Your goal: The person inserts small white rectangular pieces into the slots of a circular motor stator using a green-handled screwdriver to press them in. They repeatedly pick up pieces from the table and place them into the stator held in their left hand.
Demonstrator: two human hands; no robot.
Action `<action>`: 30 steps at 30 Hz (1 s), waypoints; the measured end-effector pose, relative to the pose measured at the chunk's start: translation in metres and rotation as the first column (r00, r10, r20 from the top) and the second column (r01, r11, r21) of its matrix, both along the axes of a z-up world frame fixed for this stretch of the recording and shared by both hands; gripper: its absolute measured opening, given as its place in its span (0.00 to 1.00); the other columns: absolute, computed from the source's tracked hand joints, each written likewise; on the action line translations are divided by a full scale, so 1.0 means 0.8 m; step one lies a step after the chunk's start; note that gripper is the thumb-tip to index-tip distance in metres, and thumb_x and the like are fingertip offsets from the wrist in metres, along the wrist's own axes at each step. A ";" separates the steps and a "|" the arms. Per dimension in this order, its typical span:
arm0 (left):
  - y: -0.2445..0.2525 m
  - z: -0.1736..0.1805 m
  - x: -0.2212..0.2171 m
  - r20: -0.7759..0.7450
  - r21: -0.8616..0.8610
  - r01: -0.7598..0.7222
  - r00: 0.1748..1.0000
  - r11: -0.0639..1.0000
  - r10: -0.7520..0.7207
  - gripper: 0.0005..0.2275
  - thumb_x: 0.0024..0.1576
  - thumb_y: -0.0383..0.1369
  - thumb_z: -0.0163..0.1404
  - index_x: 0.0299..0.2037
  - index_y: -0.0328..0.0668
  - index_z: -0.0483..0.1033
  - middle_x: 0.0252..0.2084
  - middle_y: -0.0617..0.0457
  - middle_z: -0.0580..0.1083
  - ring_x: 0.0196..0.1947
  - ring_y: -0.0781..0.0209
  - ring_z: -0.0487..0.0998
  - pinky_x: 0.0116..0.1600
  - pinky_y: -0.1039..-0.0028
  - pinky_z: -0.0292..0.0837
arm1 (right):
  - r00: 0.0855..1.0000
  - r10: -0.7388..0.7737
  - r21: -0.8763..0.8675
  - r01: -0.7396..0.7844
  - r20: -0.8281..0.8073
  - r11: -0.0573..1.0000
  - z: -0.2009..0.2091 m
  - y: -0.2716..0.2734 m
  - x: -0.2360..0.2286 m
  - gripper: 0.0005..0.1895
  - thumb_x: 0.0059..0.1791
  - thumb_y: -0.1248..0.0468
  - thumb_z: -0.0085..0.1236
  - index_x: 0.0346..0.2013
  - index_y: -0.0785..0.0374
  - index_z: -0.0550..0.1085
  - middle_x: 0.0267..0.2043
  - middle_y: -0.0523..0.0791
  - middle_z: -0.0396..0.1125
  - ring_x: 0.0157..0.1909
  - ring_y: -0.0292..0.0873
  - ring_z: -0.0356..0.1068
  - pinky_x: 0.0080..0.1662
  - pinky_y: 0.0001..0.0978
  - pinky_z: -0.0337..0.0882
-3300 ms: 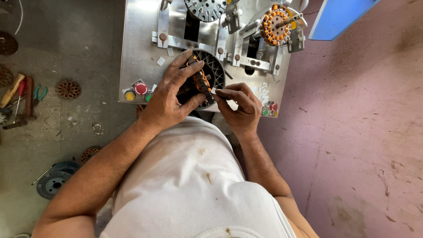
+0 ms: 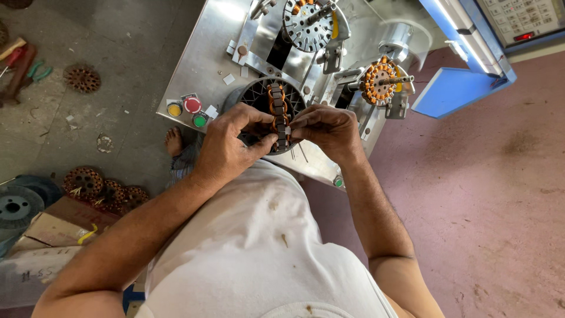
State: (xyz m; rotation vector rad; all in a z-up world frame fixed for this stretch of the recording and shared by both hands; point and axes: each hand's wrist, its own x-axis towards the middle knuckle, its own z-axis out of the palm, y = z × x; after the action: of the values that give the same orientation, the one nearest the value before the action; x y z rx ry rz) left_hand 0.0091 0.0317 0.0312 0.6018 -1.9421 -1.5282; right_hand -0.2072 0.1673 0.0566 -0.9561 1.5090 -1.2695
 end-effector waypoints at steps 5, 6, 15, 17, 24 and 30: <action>0.007 0.006 -0.002 -0.008 0.076 -0.009 1.000 0.997 0.010 0.10 0.52 0.27 0.65 0.42 0.34 0.82 0.40 0.49 0.82 0.36 0.63 0.85 0.41 0.74 0.80 | 0.986 0.025 -0.057 -0.034 -0.165 0.998 -0.008 -0.001 -0.002 0.08 0.47 0.76 0.68 0.39 0.65 0.82 0.41 0.46 0.76 0.42 0.36 0.76 0.45 0.27 0.82; 0.007 0.006 -0.003 -0.007 0.110 -0.008 1.000 0.994 0.008 0.10 0.52 0.28 0.65 0.42 0.34 0.82 0.41 0.50 0.82 0.36 0.64 0.85 0.40 0.76 0.81 | 0.980 0.031 -0.059 -0.043 -0.198 0.997 -0.008 -0.002 -0.001 0.07 0.47 0.75 0.68 0.39 0.64 0.82 0.41 0.45 0.76 0.42 0.36 0.76 0.44 0.27 0.82; 0.007 0.003 -0.004 0.007 0.212 0.020 1.000 0.977 -0.022 0.09 0.53 0.27 0.65 0.42 0.34 0.84 0.41 0.51 0.82 0.37 0.70 0.84 0.41 0.81 0.83 | 0.862 0.142 0.018 -0.153 -0.487 0.988 0.024 -0.016 0.008 0.05 0.47 0.71 0.69 0.36 0.61 0.82 0.37 0.41 0.76 0.38 0.32 0.77 0.40 0.23 0.81; 0.005 0.003 -0.005 0.006 0.214 0.028 1.000 0.976 -0.030 0.09 0.52 0.27 0.65 0.42 0.33 0.84 0.41 0.51 0.82 0.37 0.69 0.84 0.41 0.81 0.82 | 0.747 0.181 0.078 -0.171 -0.640 0.982 0.033 -0.022 0.011 0.04 0.46 0.69 0.71 0.35 0.60 0.82 0.36 0.40 0.75 0.36 0.31 0.76 0.37 0.23 0.79; 0.007 -0.009 -0.009 -0.020 0.334 0.021 1.000 0.942 -0.015 0.08 0.53 0.25 0.64 0.42 0.34 0.84 0.39 0.52 0.83 0.37 0.72 0.83 0.42 0.82 0.81 | 0.679 0.283 0.333 -0.060 -0.678 0.941 0.058 -0.041 0.017 0.08 0.44 0.65 0.75 0.32 0.61 0.81 0.31 0.40 0.75 0.32 0.33 0.76 0.35 0.26 0.76; 0.004 -0.021 -0.013 -0.062 0.496 0.088 0.996 0.864 -0.066 0.08 0.54 0.26 0.64 0.42 0.36 0.83 0.37 0.54 0.83 0.36 0.74 0.82 0.42 0.82 0.81 | 0.968 0.106 0.293 -0.035 -0.229 0.956 0.044 -0.034 0.004 0.11 0.46 0.71 0.68 0.39 0.66 0.72 0.36 0.45 0.76 0.39 0.35 0.78 0.41 0.27 0.83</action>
State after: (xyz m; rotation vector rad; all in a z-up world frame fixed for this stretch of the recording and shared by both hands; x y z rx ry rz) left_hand -0.0013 0.0353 0.0143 0.6998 -1.5473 -2.0999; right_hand -0.2039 0.1400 0.0920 -0.9879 1.7746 -0.8738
